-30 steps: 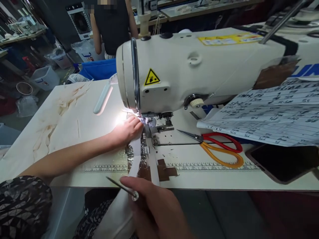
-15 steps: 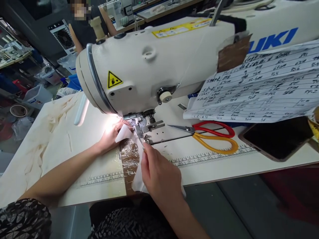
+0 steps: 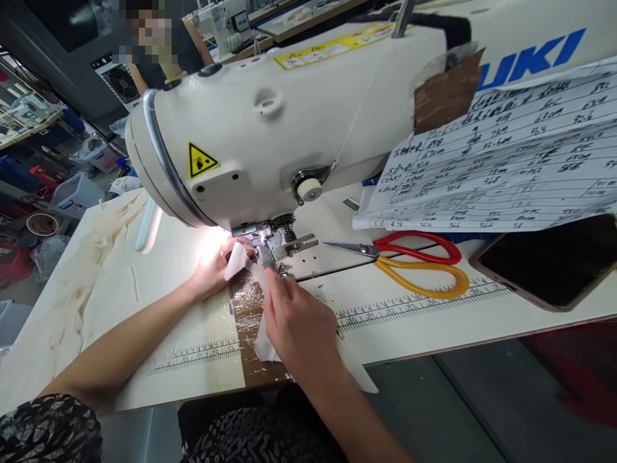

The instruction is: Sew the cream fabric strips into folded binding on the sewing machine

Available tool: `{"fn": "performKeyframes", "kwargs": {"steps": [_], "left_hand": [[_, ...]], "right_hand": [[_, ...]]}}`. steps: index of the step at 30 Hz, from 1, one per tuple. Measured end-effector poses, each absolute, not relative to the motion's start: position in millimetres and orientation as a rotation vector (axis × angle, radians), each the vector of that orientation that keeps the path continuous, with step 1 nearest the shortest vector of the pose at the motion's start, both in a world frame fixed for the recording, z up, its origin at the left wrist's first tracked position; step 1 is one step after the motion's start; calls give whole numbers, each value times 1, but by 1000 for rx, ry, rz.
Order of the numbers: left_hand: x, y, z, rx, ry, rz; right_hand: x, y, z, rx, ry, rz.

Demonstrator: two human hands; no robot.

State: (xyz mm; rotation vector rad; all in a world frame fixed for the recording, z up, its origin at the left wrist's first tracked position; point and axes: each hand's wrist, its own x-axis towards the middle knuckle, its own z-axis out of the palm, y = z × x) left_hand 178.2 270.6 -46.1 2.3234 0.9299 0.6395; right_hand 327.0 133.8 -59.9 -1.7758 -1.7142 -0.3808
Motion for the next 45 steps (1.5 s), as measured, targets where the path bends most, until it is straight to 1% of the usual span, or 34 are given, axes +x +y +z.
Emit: {"fn": "performKeyframes", "kwargs": {"steps": [6, 10, 15, 20, 30, 38, 45], "left_hand": [[177, 274, -49, 2373, 892, 599], [177, 274, -48, 2372, 936, 587], [177, 274, -53, 2275, 924, 621], [176, 274, -55, 2199, 893, 665], [179, 277, -54, 2024, 863, 631], [177, 278, -55, 1807, 955, 630], [178, 273, -54, 1802, 1053, 655]], "right_hand": [[327, 134, -57, -1770, -1736, -439], [327, 133, -56, -1737, -1750, -402], [327, 132, -58, -1745, -1717, -369], [326, 133, -59, -1750, -1713, -408], [327, 130, -57, -1683, -1716, -404], [327, 130, -61, -1680, -1708, -393], [329, 131, -59, -1678, -1667, -362]]}}
